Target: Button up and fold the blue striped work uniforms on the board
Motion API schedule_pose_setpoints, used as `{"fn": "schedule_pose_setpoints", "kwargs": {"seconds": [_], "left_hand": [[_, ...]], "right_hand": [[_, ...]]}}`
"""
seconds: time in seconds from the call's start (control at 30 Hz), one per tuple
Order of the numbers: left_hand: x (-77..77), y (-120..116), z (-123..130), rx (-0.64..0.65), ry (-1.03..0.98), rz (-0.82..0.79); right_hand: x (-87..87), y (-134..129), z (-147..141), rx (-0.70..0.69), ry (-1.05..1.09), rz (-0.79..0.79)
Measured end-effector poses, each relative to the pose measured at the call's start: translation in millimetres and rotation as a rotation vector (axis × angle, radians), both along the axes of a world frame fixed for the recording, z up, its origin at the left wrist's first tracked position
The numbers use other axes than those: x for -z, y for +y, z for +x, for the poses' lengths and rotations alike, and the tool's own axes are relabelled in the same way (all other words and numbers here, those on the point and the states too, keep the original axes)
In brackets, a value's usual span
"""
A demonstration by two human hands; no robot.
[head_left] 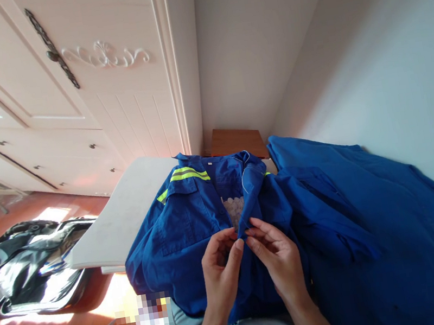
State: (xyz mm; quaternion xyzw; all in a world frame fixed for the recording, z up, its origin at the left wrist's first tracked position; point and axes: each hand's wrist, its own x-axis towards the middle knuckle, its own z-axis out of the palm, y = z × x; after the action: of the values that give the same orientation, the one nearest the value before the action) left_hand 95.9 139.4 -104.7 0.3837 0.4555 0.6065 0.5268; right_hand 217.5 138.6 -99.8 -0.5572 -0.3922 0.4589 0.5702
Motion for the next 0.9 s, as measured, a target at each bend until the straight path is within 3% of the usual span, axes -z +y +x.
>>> {"fn": "schedule_pose_setpoints", "kwargs": {"seconds": [0.33,0.53,0.9], "left_hand": [[1.4,4,-3,-0.034,-0.086,-0.012],[0.0,5,-1,-0.042,-0.107,0.033],[-1.4,6,-3,0.049,-0.070,0.086]], "right_hand": [[-3.4,-3,-1,-0.001,-0.034,0.012],[-7.5,1,1,-0.061,0.065,-0.031],[-7.2,2,0,-0.046,0.187,-0.038]]}}
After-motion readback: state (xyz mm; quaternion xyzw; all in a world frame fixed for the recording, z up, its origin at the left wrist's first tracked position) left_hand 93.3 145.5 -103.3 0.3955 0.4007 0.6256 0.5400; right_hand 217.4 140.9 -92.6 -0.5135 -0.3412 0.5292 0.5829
